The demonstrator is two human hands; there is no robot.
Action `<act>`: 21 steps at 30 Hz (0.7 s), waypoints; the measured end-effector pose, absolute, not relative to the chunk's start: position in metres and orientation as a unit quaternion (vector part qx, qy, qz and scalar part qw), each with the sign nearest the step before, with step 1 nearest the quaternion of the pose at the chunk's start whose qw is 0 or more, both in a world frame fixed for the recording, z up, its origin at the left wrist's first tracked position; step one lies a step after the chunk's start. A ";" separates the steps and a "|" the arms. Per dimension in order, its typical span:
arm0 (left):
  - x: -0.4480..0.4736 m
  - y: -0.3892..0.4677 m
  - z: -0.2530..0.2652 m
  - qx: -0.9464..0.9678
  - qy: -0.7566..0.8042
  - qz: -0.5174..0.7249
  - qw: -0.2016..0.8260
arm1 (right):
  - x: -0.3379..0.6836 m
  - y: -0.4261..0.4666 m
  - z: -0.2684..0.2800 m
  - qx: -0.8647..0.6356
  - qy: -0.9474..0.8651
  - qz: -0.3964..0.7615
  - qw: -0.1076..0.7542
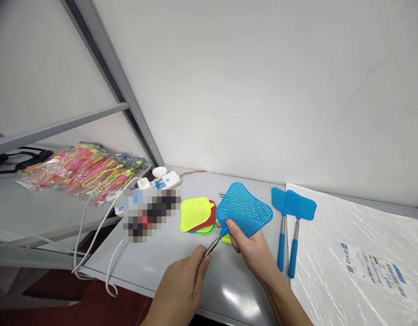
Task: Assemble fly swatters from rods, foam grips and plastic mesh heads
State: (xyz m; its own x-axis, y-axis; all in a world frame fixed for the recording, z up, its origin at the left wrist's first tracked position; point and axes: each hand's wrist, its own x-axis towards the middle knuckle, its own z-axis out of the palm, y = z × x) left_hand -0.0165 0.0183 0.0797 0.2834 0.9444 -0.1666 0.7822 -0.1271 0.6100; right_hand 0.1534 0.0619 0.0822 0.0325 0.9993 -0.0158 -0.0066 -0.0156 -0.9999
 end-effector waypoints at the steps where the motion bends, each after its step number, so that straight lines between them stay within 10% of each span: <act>1: -0.016 0.018 0.080 0.740 0.586 0.128 0.304 | 0.154 0.062 0.083 -0.508 -0.485 0.510 0.497; 6: -0.014 0.024 0.089 0.727 0.554 0.180 0.364 | 0.166 0.057 0.085 -0.475 -0.459 0.585 0.471; 14: 0.004 0.029 0.075 0.458 0.350 0.250 0.778 | 0.167 0.035 0.073 -0.439 -0.470 0.613 0.458; 21: 0.041 0.039 0.063 0.424 0.358 0.429 0.713 | 0.174 0.039 0.079 -0.562 -0.544 0.399 0.479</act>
